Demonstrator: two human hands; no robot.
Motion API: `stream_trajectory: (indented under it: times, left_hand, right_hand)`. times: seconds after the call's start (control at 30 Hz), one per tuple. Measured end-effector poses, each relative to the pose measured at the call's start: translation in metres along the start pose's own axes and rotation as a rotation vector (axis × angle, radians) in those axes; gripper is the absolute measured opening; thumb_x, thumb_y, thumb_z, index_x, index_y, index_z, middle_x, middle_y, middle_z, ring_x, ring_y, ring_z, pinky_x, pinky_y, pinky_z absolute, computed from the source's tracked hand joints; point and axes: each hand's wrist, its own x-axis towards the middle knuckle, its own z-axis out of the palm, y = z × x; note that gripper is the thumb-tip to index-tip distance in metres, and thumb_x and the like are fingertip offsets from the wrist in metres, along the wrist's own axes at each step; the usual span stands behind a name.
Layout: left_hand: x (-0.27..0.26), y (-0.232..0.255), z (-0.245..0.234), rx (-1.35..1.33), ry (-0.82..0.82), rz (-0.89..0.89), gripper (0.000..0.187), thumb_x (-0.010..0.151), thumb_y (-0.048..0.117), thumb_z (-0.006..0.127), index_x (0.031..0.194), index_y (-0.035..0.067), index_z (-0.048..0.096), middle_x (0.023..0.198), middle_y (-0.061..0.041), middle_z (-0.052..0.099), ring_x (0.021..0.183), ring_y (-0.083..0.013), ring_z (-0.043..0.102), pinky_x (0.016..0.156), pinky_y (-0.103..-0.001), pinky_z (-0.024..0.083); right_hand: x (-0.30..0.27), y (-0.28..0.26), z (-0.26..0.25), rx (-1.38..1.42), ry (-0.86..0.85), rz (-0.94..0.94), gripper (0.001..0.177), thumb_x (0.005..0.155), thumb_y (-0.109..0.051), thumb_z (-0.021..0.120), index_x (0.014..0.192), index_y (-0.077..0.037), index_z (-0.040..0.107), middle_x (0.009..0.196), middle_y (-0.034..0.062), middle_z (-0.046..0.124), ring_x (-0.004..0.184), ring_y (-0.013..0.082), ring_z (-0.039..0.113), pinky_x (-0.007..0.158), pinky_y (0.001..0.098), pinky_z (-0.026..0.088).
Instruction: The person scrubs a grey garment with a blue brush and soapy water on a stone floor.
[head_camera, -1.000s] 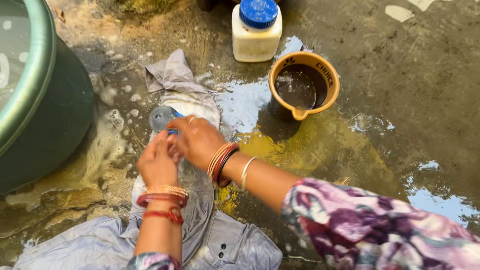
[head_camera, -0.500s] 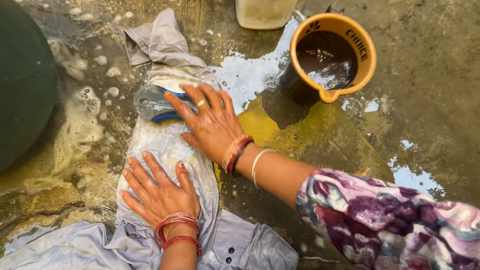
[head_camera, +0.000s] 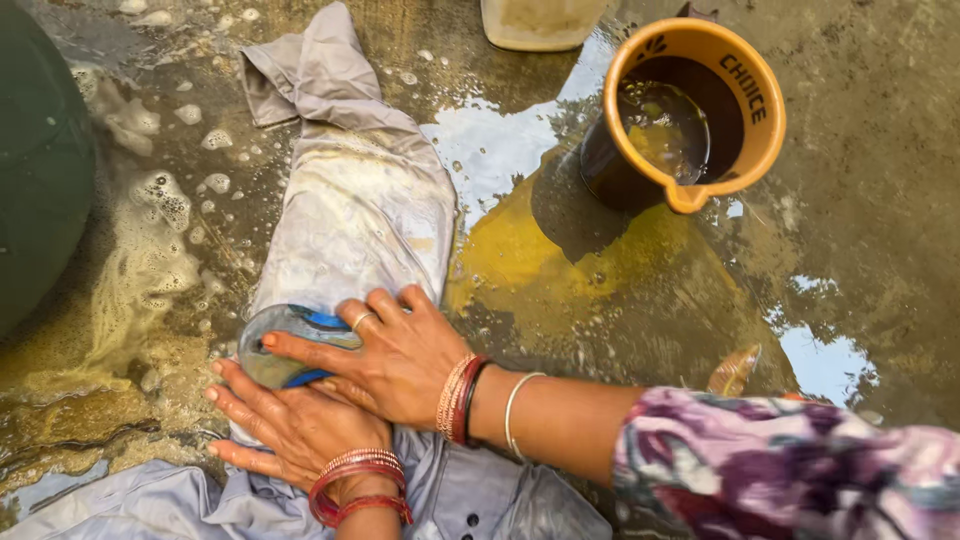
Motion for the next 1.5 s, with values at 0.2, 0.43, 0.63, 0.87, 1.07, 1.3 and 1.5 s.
stream_trajectory:
  times: [0.2,0.43,0.63,0.87,1.07,1.3,1.5]
  left_hand:
    - [0.004,0.004,0.001,-0.019,-0.004,0.0,0.062,0.109,0.032,0.037,0.163,0.002,0.029,0.172,-0.014,0.021,0.158,-0.032,0.017,0.123,-0.063,0.004]
    - [0.006,0.007,-0.001,-0.003,-0.009,-0.02,0.062,0.11,0.033,0.036,0.164,0.004,0.029,0.173,-0.014,0.021,0.157,-0.0322,0.02,0.123,-0.063,0.005]
    - [0.005,-0.008,-0.001,-0.059,0.005,0.106,0.065,0.107,0.033,0.039,0.163,0.002,0.029,0.171,-0.017,0.023,0.156,-0.0336,0.024,0.121,-0.057,0.014]
    - [0.006,-0.005,-0.002,-0.032,0.012,0.068,0.062,0.108,0.033,0.04,0.162,0.005,0.033,0.171,-0.015,0.026,0.157,-0.0315,0.024,0.123,-0.057,0.012]
    - [0.007,-0.007,0.001,-0.05,-0.009,0.063,0.061,0.108,0.033,0.037,0.163,0.006,0.032,0.171,-0.013,0.025,0.156,-0.0329,0.023,0.123,-0.061,0.007]
    - [0.009,-0.004,-0.001,-0.018,0.015,0.049,0.06,0.108,0.032,0.037,0.163,0.008,0.033,0.172,-0.012,0.025,0.157,-0.0321,0.023,0.123,-0.061,0.008]
    - [0.008,-0.005,-0.001,-0.052,-0.008,0.042,0.06,0.108,0.032,0.038,0.163,0.007,0.032,0.172,-0.012,0.025,0.157,-0.032,0.022,0.123,-0.061,0.006]
  right_hand:
    - [0.111,0.084,0.015,-0.234,0.204,0.219,0.072,0.095,-0.042,0.058,0.157,-0.043,0.02,0.123,0.0139,0.059,0.105,0.0324,0.056,0.081,0.0537,0.042]
    - [0.035,0.013,0.013,-0.106,-0.024,0.115,0.076,0.099,-0.042,0.06,0.162,-0.04,0.017,0.125,0.0177,0.058,0.108,0.0347,0.056,0.087,0.0543,0.044]
    - [0.061,0.044,0.003,-0.1,-0.02,0.156,0.081,0.091,-0.038,0.066,0.158,-0.043,0.02,0.123,0.0168,0.058,0.105,0.0317,0.055,0.083,0.0495,0.041]
    - [0.076,0.03,0.01,-0.148,0.059,0.232,0.085,0.091,-0.035,0.066,0.162,-0.04,0.02,0.124,0.0151,0.059,0.104,0.0317,0.057,0.08,0.0479,0.042]
    - [0.023,0.032,0.001,-0.114,-0.024,0.094,0.073,0.096,-0.041,0.063,0.158,-0.044,0.026,0.115,0.0164,0.059,0.099,0.0332,0.057,0.08,0.0485,0.042]
    - [0.117,0.082,-0.008,-0.16,0.126,0.383,0.075,0.098,-0.041,0.063,0.16,-0.041,0.022,0.115,0.0175,0.059,0.099,0.0335,0.059,0.078,0.0494,0.045]
    - [-0.003,0.0,-0.006,0.031,0.047,0.021,0.078,0.091,-0.044,0.067,0.158,-0.041,0.027,0.109,0.0152,0.061,0.103,0.0323,0.059,0.08,0.0467,0.043]
